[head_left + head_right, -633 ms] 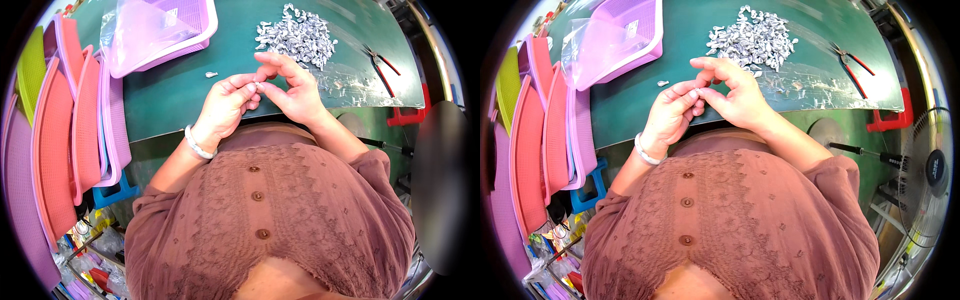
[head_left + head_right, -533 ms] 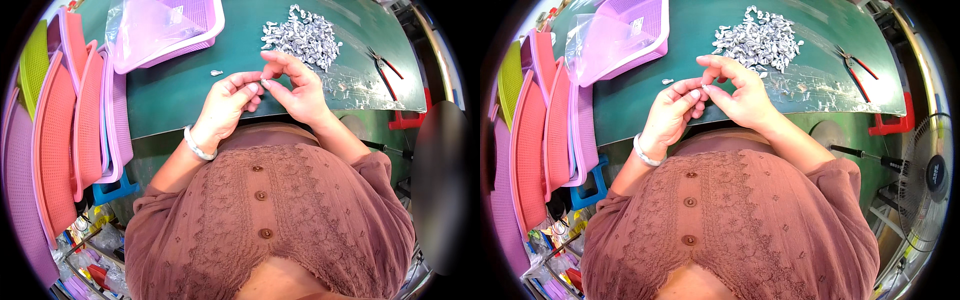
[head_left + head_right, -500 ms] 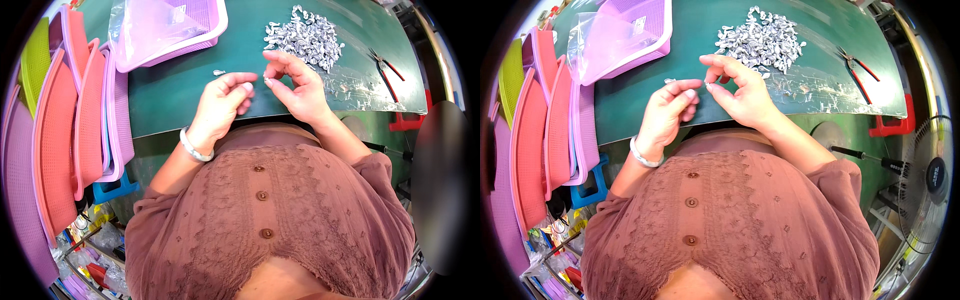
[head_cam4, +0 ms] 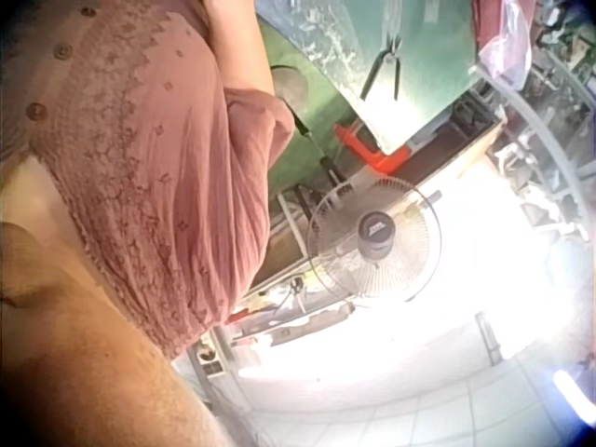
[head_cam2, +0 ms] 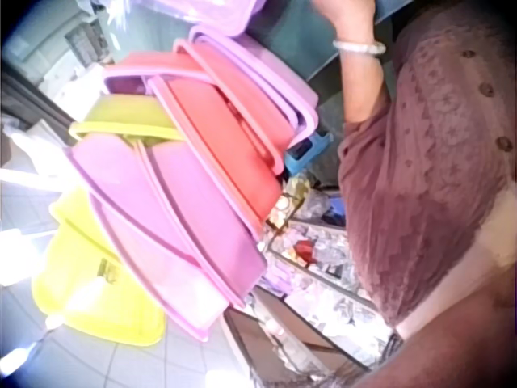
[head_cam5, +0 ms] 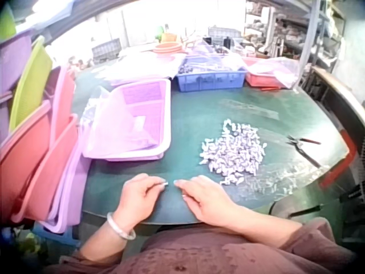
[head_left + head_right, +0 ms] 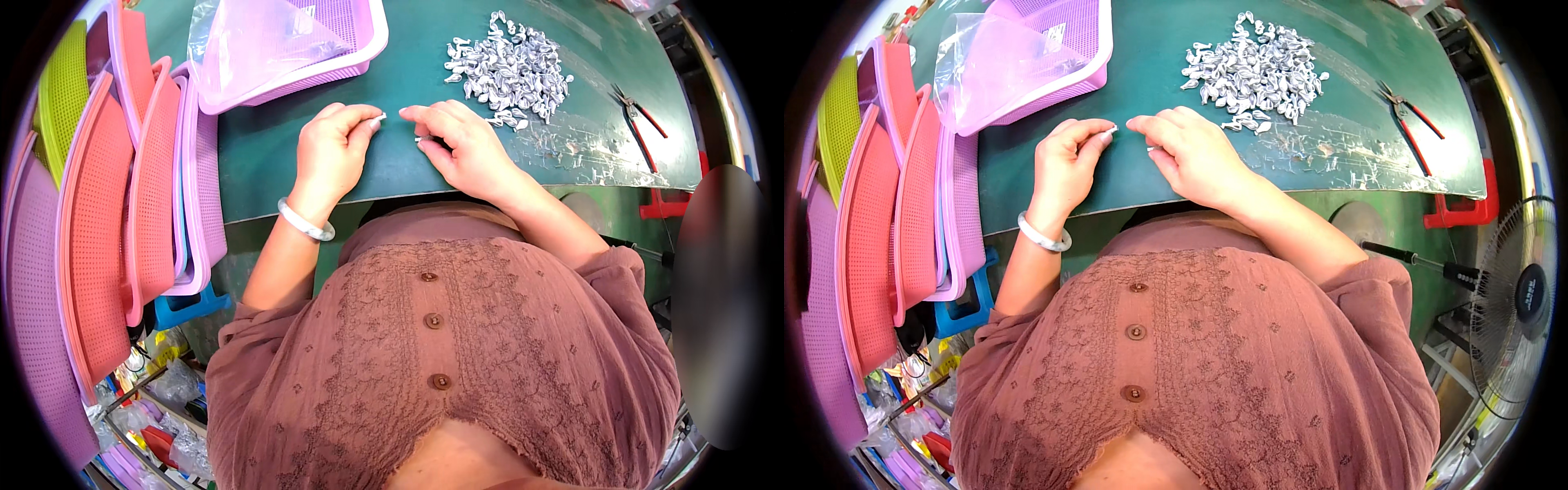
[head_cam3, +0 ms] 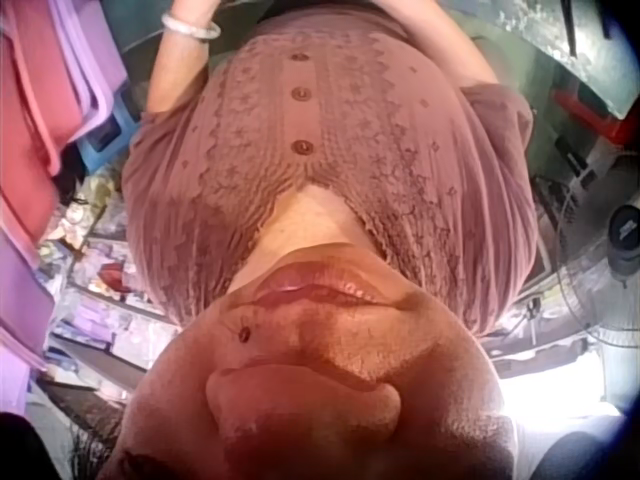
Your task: The person repeatedly picks small silver-wrapped items from a pile on a green table, places them into a clear plastic bag inside a purple basket, and returns to the pile. The process is repeated continuously throughout the clip.
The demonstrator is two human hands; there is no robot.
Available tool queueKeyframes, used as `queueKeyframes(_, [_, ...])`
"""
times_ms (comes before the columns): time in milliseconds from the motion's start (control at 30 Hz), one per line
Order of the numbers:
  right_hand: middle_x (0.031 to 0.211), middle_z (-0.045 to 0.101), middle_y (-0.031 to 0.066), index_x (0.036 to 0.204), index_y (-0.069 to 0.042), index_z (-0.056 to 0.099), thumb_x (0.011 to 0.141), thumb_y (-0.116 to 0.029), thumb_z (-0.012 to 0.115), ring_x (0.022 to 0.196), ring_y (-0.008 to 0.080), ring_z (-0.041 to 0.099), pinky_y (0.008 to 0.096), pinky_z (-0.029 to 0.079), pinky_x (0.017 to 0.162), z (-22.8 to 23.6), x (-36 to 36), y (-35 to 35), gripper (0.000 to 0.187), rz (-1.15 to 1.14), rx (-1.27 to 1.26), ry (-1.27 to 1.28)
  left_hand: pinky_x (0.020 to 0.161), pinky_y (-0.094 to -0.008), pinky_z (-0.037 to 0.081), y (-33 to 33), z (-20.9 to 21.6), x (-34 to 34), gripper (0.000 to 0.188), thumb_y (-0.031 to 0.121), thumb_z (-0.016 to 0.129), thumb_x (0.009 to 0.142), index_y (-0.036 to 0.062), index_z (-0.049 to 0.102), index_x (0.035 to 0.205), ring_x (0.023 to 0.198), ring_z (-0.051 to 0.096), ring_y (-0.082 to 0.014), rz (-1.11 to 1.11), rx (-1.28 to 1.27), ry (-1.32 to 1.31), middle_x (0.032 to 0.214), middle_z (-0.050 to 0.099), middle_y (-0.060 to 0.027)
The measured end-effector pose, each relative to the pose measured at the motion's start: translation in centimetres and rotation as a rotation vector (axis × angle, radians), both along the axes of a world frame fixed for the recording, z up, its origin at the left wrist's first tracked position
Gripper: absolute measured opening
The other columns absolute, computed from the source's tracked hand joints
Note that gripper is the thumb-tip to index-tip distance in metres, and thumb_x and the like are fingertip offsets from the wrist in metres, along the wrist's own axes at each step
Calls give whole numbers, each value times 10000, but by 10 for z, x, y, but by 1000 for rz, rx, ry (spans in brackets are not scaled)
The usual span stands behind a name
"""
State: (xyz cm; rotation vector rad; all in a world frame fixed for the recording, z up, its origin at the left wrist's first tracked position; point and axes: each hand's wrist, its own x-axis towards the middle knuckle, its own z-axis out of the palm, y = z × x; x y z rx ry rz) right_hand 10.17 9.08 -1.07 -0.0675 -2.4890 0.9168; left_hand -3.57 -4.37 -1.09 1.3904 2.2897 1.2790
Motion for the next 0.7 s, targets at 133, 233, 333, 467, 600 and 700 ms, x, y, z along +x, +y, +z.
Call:
queueKeyframes(133, [844, 562, 77, 1051, -64, 532, 697, 15, 575, 812, 260, 520, 360, 439, 702, 1, 1, 0, 365, 6, -48, -13, 492, -194, 360, -4, 4, 1, 118, 57, 547, 837, 13, 598, 934, 566, 442, -64, -111, 251, -807, 682, 509, 15])
queueKeyframes(233, [852, 566, 77, 1056, -62, 530, 695, 14, 579, 824, 254, 521, 354, 439, 710, 2, 2, 0, 372, 0, -71, -11, 472, -150, 306, -6, 6, 5, 133, 67, 562, 832, 25, 579, 957, 561, 395, -26, -183, 380, -1140, 719, 499, 19])
queueKeyframes(333, [843, 568, 77, 1053, -58, 532, 696, 22, 565, 820, 250, 521, 347, 440, 711, 2, 4, 0, 367, -7, -109, -19, 489, -159, 324, -8, 5, 9, 121, 84, 551, 844, 33, 568, 953, 580, 411, -42, -228, 427, -1213, 746, 513, 0])
queueKeyframes(467, [833, 568, 79, 1041, -53, 535, 691, 45, 540, 803, 251, 520, 347, 441, 706, 2, 4, 0, 364, 7, -72, 11, 496, -169, 333, -10, 6, 12, 117, 89, 537, 854, 37, 565, 955, 591, 420, -53, -263, 456, -1263, 755, 519, -10])
queueKeyframes(600, [827, 567, 81, 1025, -48, 541, 686, 64, 526, 789, 253, 521, 348, 442, 702, 0, 4, 0, 357, 1, -45, 16, 498, -172, 335, -10, 7, 13, 119, 88, 529, 859, 37, 564, 960, 592, 422, -55, -284, 461, -1270, 759, 524, -14])
queueKeyframes(700, [826, 569, 82, 1018, -47, 544, 692, 64, 526, 787, 255, 522, 348, 442, 702, 0, 4, -1, 345, -1, -34, 23, 500, -170, 333, -12, 4, 11, 126, 98, 496, 879, 54, 553, 981, 590, 421, -58, -308, 453, -1265, 806, 519, -29])
